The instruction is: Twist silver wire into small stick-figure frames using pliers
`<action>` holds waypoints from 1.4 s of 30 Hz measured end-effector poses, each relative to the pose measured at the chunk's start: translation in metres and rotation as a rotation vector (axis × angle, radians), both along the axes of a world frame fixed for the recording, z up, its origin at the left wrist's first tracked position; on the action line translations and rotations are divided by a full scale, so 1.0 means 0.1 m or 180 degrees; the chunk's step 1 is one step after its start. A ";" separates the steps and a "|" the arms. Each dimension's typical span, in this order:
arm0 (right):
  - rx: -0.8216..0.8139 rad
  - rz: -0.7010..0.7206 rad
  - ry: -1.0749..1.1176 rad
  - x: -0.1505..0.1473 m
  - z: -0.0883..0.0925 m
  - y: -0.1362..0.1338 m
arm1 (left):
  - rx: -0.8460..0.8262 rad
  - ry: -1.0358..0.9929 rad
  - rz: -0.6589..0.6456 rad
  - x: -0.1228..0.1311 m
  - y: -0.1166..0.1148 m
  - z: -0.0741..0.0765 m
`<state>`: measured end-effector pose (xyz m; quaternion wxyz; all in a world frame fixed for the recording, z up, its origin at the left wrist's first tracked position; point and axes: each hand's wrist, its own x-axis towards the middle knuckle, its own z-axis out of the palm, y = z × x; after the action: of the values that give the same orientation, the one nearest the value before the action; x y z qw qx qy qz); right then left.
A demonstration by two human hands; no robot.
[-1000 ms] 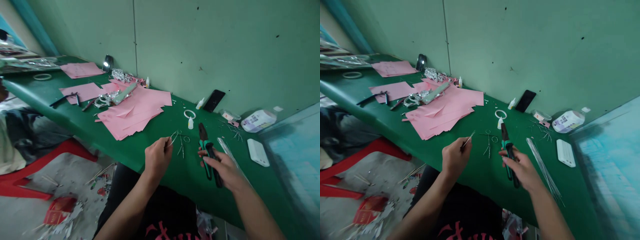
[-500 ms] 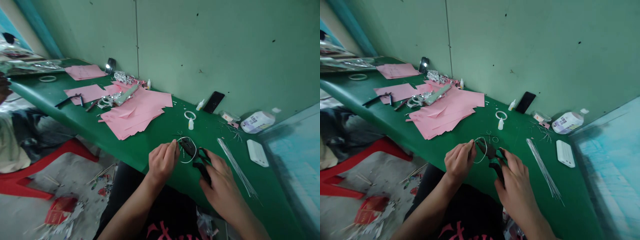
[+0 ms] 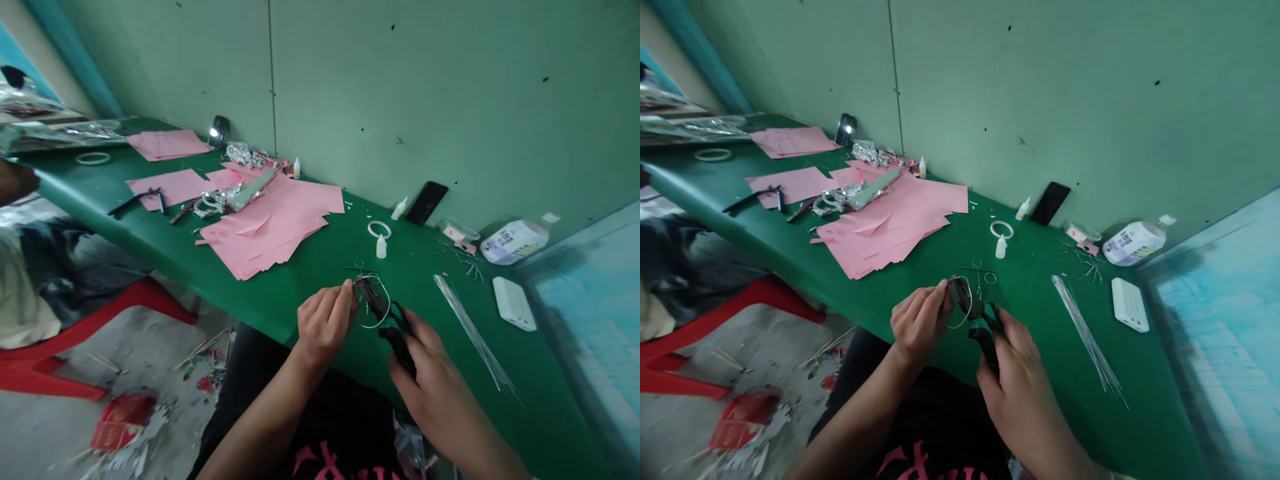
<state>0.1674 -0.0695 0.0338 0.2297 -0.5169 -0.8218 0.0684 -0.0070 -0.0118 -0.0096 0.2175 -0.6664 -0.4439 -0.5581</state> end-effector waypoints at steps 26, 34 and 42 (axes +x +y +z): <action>-0.0515 -0.0005 -0.0208 0.23 0.09 0.08 | -0.2092 -0.1267 -0.1356 -0.11 -0.05 0.24; -0.0441 0.0037 -0.0333 0.26 0.13 0.12 | -0.2721 -0.2206 -0.2043 -0.13 -0.07 0.29; -0.0089 0.0016 -0.0464 0.28 0.14 0.13 | -0.2849 -0.2437 -0.2269 -0.16 -0.09 0.31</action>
<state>0.1958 -0.0569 0.0475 0.1618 -0.5216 -0.8366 0.0425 -0.0225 -0.0210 0.0216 -0.4477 -0.5533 -0.4311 -0.5547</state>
